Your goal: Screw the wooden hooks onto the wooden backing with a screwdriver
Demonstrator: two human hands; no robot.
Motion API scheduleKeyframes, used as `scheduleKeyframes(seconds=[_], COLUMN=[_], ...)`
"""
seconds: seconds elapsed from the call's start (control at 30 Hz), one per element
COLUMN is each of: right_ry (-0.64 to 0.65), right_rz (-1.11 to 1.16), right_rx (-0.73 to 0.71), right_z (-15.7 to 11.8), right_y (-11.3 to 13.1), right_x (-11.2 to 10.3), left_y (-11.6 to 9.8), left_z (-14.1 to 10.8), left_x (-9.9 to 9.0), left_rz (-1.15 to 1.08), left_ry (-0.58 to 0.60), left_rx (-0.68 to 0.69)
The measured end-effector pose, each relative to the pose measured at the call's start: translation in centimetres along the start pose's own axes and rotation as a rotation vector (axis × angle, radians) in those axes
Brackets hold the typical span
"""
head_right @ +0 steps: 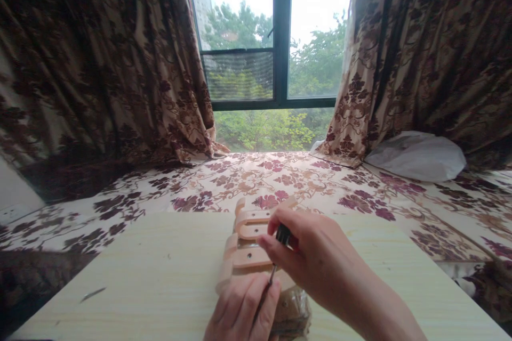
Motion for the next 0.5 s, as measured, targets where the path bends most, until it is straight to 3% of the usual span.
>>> scheduleKeyframes(seconds=[0.17,0.3,0.37,0.5], right_ry=[0.058,-0.121,-0.15,-0.01], right_rz=[-0.004,-0.022,-0.027,-0.007], right_rx=[-0.094,0.036,0.072,-0.014], right_z=[0.0,1.1,1.1,0.1], right_y=[0.7,-1.1,-1.4,0.0], right_x=[0.2,0.5,0.4,-0.1], left_y=[0.1,0.1,0.1,0.1], left_z=[0.3,0.2,0.2,0.3], left_x=[-0.1,0.0,0.0,-0.1], left_rz=[-0.001,-0.006,0.013,0.007], left_ry=[-0.006,-0.035,-0.053,-0.03], left_rx=[-0.018,-0.021,-0.019,-0.012])
Point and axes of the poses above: each hand's wrist, its own z-axis towards the middle knuckle, its own x-axis out of the palm, y = z × x, the point moved 4 cm from there along z, towards the middle knuckle, and after that the axes turned 8 degrees about z, right-handed, at the moved point
